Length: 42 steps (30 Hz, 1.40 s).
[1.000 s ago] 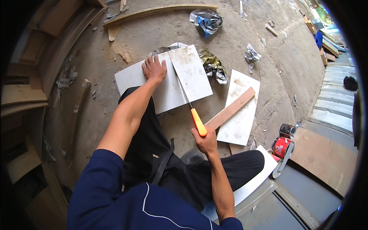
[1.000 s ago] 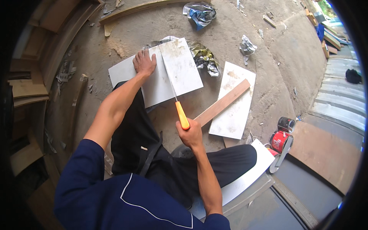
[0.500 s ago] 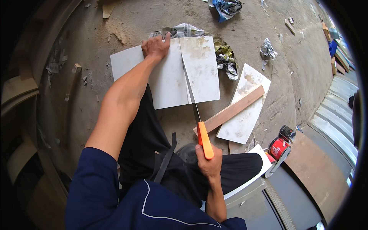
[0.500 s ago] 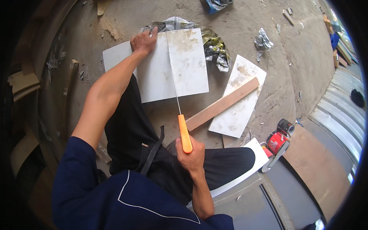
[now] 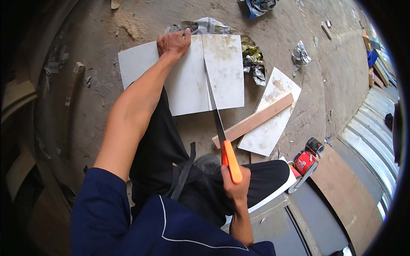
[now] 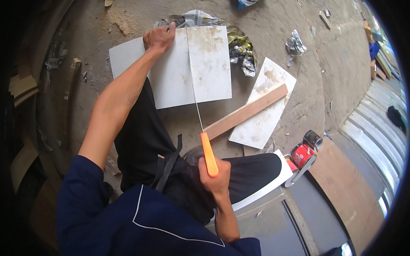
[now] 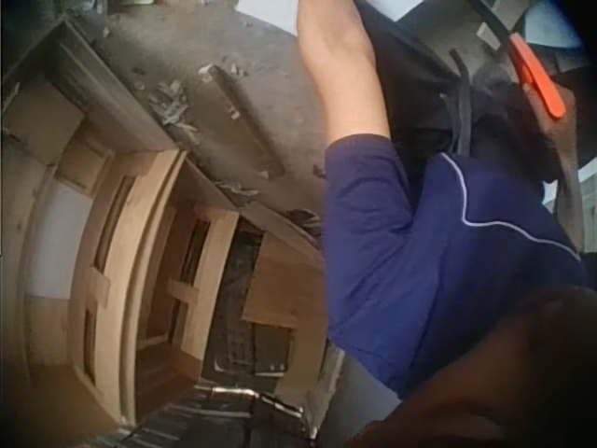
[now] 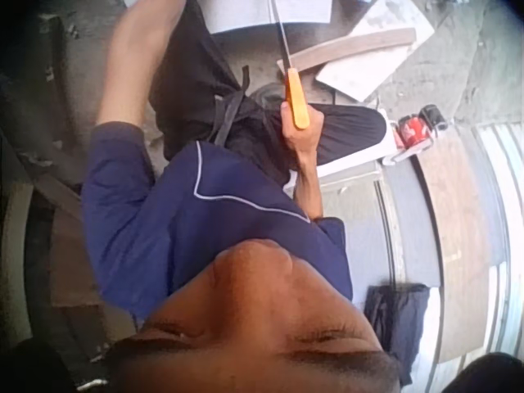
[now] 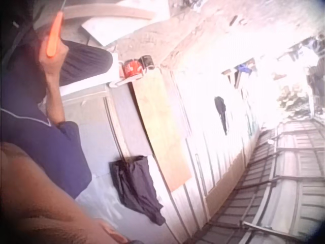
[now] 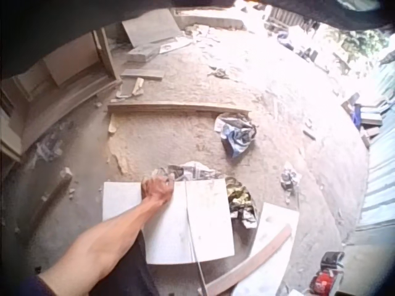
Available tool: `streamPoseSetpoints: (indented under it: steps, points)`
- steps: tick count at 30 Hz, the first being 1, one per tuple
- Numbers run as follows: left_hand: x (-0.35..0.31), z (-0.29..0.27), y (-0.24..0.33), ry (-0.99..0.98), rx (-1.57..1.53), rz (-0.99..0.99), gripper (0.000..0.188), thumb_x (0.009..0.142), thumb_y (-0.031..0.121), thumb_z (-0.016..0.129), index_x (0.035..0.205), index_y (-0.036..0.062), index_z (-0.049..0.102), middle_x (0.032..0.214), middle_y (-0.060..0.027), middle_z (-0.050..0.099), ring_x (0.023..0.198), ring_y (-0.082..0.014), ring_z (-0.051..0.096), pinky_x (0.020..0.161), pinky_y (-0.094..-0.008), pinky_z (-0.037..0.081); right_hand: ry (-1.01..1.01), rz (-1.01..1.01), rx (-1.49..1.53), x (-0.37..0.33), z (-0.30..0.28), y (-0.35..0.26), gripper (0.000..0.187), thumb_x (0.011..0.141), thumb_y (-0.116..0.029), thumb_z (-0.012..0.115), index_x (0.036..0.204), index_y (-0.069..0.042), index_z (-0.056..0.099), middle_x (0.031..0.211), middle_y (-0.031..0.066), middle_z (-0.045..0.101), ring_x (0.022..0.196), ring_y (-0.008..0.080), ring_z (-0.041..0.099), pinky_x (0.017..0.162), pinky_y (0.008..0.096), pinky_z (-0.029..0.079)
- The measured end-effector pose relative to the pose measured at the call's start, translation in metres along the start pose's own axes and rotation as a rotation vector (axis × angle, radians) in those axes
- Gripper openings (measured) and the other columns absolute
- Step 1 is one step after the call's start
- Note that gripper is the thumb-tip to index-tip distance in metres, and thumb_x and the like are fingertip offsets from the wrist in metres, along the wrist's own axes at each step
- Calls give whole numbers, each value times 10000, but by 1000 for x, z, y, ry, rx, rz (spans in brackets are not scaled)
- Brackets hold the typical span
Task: The person sits on the floor and uses a hand saw to cut a white rectangular sheet placed on their lap. They repeatedly saw along a straight line, then stand up and move the cut piece aside.
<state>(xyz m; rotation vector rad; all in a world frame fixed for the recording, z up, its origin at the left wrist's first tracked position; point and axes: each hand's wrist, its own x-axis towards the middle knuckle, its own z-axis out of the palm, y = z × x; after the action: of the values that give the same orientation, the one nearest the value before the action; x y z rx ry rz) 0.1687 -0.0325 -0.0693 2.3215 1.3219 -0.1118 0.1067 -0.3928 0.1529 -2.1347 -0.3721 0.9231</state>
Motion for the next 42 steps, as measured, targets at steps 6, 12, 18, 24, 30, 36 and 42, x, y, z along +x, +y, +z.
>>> streamPoseSetpoints:
  steps: [6,12,18,24,30,36,42]
  points:
    - [2,-1,2,4,-12,-22,620,934,487,308,971,33,728,969,-201,695,985,-348,640,1005,-412,360,62,-57,45,71,39,-21,248,845,-143,634,683,20,539,519,131,487,446,180,456,479,346,384]
    - [14,1,-5,63,-45,-92,556,905,451,341,968,62,733,995,-201,691,988,-380,645,923,-439,460,100,-47,-9,53,45,-50,215,845,-121,632,714,23,539,550,174,507,457,298,504,498,373,412]
    - [11,-1,0,66,-52,-102,574,913,454,340,930,40,737,943,-216,694,932,-366,662,929,-434,452,95,-70,-33,49,54,-51,209,835,-117,647,710,15,543,546,170,508,457,311,515,491,365,412]
    - [-8,-4,6,68,-13,71,669,916,589,361,877,36,734,848,-183,700,870,-310,658,899,-411,374,67,75,188,55,54,1,251,848,-121,639,665,13,530,513,53,455,473,122,414,467,311,352]
    - [-1,14,-5,103,44,195,656,891,655,380,854,96,722,860,-165,701,863,-318,664,856,-436,433,47,56,124,66,40,-24,243,852,-142,625,704,31,539,530,90,467,485,155,428,496,338,370]
    - [3,0,4,35,105,77,757,867,701,372,971,38,722,925,-188,705,931,-317,670,884,-429,451,71,18,22,47,36,-60,244,838,-141,633,699,30,528,553,171,501,467,267,461,508,378,398]
    - [2,1,5,32,87,64,766,857,706,386,1021,32,712,963,-203,699,938,-333,666,885,-428,457,42,97,56,13,17,-55,229,828,-129,640,694,25,538,553,164,512,459,273,498,494,375,397]
